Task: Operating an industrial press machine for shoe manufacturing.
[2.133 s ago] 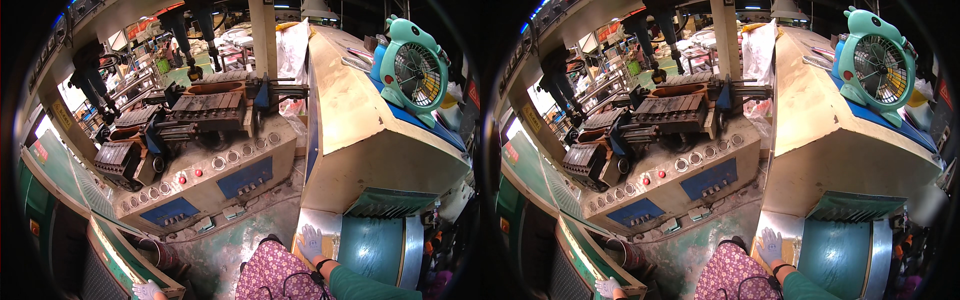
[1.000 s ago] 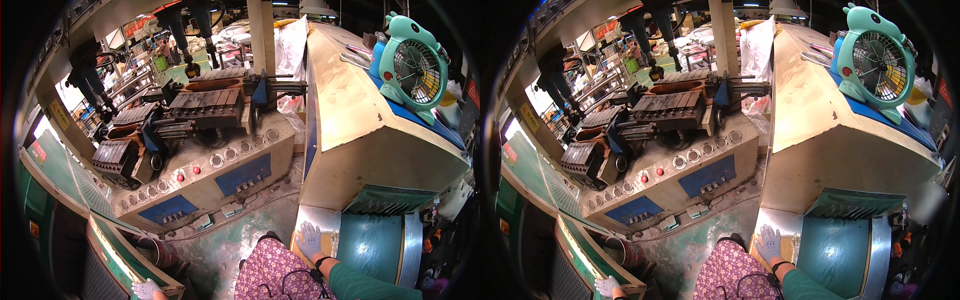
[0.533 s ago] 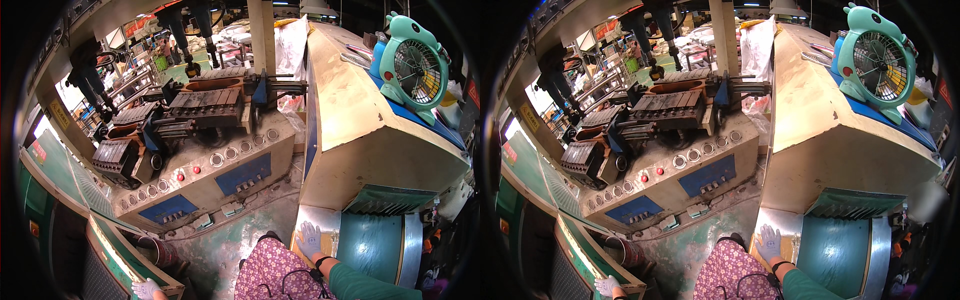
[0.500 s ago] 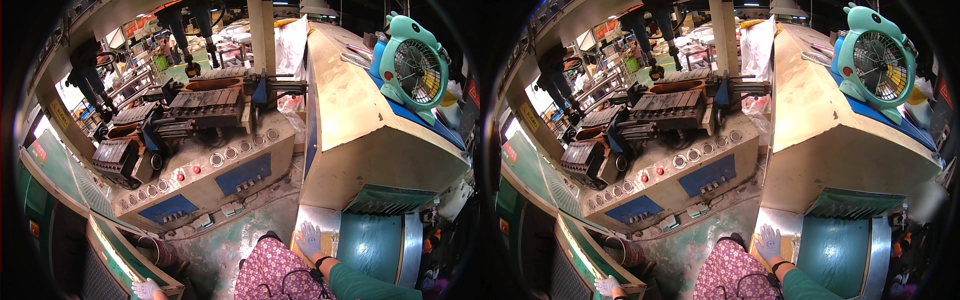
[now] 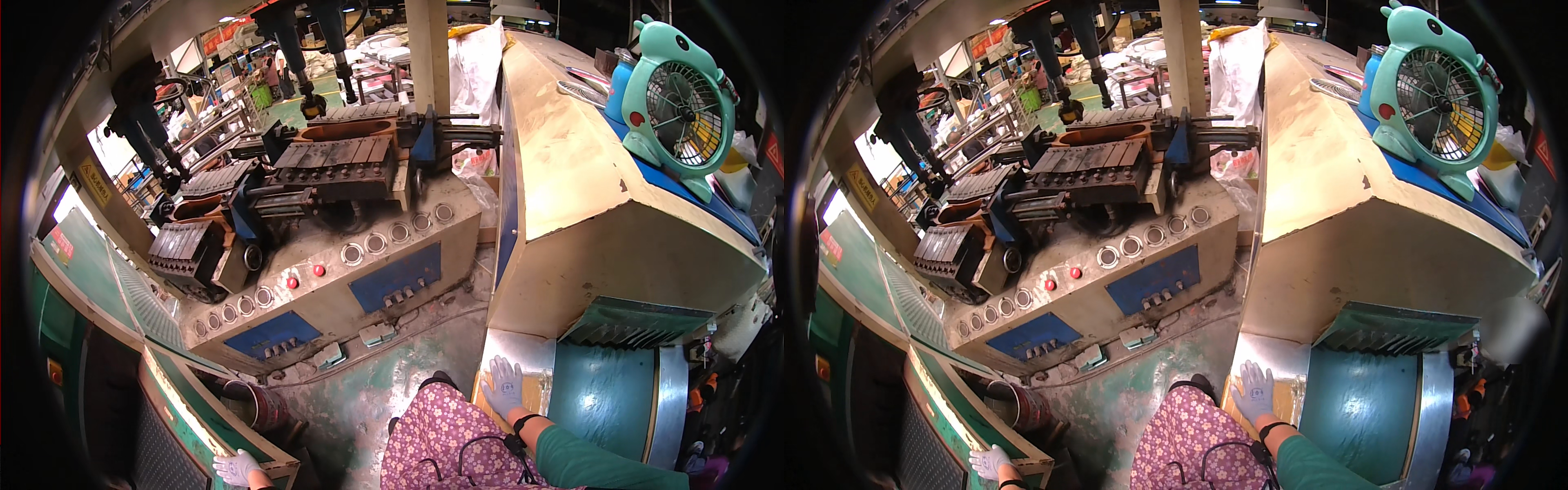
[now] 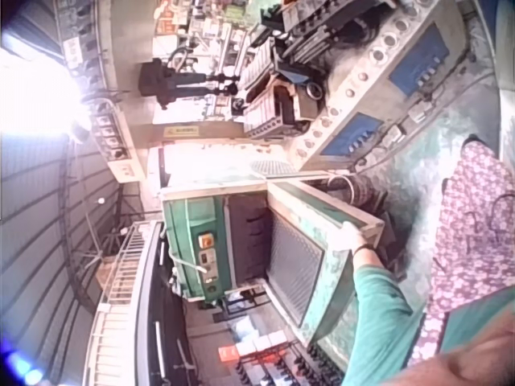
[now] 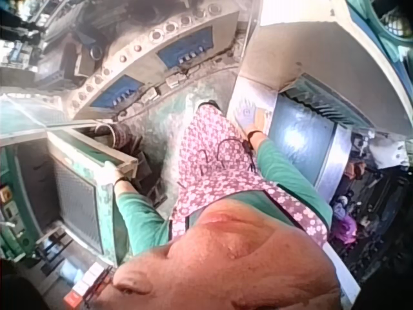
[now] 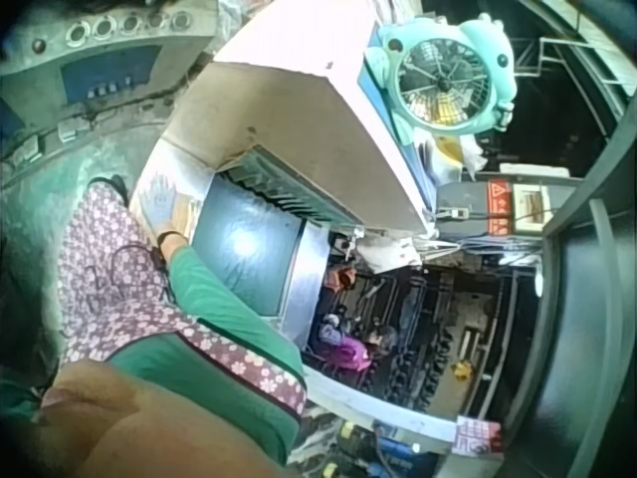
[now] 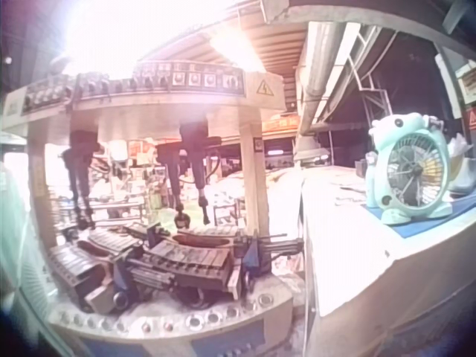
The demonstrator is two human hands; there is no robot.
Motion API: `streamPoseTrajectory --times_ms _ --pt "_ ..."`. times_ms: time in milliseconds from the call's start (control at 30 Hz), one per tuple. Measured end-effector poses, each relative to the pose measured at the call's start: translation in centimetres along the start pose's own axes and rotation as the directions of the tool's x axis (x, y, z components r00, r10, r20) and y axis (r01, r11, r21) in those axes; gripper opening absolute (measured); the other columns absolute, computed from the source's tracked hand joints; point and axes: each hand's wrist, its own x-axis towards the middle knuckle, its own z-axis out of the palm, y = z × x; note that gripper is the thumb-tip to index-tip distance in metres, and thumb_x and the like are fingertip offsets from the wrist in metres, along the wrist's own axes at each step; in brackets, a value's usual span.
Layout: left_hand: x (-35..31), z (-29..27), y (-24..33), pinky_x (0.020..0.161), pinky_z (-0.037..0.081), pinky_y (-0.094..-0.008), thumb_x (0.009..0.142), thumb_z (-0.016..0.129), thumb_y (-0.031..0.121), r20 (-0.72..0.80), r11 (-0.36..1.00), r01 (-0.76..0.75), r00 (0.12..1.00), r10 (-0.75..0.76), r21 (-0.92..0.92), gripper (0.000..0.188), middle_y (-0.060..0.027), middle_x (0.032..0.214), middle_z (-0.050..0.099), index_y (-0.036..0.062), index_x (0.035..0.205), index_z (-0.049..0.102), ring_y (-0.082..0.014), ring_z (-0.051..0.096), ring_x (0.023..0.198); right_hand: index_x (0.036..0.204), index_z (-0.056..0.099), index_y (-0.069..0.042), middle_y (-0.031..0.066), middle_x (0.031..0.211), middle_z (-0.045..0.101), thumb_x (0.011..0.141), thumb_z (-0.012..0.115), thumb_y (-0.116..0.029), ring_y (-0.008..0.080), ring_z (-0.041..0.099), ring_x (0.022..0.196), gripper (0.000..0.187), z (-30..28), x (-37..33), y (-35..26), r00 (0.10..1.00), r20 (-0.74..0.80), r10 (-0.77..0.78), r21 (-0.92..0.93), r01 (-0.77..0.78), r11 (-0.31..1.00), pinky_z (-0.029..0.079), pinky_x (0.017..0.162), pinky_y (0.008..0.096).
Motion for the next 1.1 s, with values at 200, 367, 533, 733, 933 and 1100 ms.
streamPoseTrajectory --times_ms 200,367,533,733,933,1100 --pt "0.07 -0.13 -0.21 0.121 0.032 -0.0493 0.091 0.068 0.049 0.017 1.000 -0.010 1.000 0.010 -0.006 0.087 -0.0137 0.165 0.037 0.0137 0.161 0.031 -0.0314 0.039 0.150 0.153 0.045 -0.006 0.0126 0.163 0.040 0.096 0.053 -0.049 0.0284 0.032 0.153 0.072 0.35 -0.03 0.14 1.000 -0.008 -0.005 -0.017 0.005 1.000 0.012 0.126 0.0562" --pt "0.35 0.18 -0.36 0.120 0.032 -0.0493 0.091 0.068 0.050 0.010 1.000 -0.011 1.000 0.011 -0.002 0.086 -0.0136 0.165 0.037 0.0141 0.161 0.032 -0.0316 0.039 0.150 0.153 0.044 -0.006 0.0127 0.162 0.040 0.096 0.054 -0.049 0.0281 0.032 0.153 0.072 0.24 0.04 -0.03 1.000 -0.003 -0.006 -0.022 0.006 1.000 0.013 0.125 0.0563" --pt "0.15 0.04 -0.12 0.120 0.033 -0.0492 0.092 0.067 0.050 0.007 1.000 -0.019 1.000 0.019 -0.008 0.085 -0.0137 0.165 0.037 0.0142 0.161 0.032 -0.0318 0.039 0.150 0.153 0.044 -0.006 0.0127 0.162 0.041 0.096 0.054 -0.048 0.0282 0.032 0.152 0.072 0.36 0.08 0.17 1.000 -0.007 -0.003 -0.031 0.002 1.000 0.013 0.125 0.0565" --pt "0.10 0.23 -0.28 0.120 0.032 -0.0495 0.092 0.067 0.049 -0.003 1.000 -0.017 1.000 0.017 0.000 0.085 -0.0142 0.165 0.037 0.0135 0.161 0.031 -0.0320 0.039 0.150 0.153 0.045 -0.006 0.0128 0.162 0.040 0.096 0.054 -0.049 0.0282 0.032 0.152 0.072 0.40 0.06 0.15 1.000 -0.007 -0.004 -0.024 0.004 1.000 0.013 0.125 0.0567" --pt "-0.13 -0.10 -0.16 0.121 0.032 -0.0496 0.092 0.067 0.048 0.004 1.000 -0.025 1.000 0.025 -0.009 0.085 -0.0151 0.164 0.037 0.0128 0.161 0.032 -0.0323 0.039 0.150 0.153 0.045 -0.006 0.0125 0.163 0.040 0.096 0.053 -0.050 0.0281 0.032 0.152 0.072 0.44 0.06 0.18 1.000 -0.006 0.000 -0.024 0.000 1.000 0.013 0.125 0.0566" --pt "-0.07 -0.28 -0.24 0.120 0.033 -0.0497 0.091 0.068 0.048 0.005 1.000 -0.022 1.000 0.023 -0.017 0.085 -0.0151 0.164 0.038 0.0128 0.160 0.033 -0.0327 0.040 0.149 0.154 0.044 -0.006 0.0122 0.163 0.040 0.096 0.053 -0.050 0.0279 0.032 0.153 0.072 0.57 0.09 0.18 1.000 -0.002 -0.002 -0.035 0.001 0.999 0.013 0.125 0.0563"
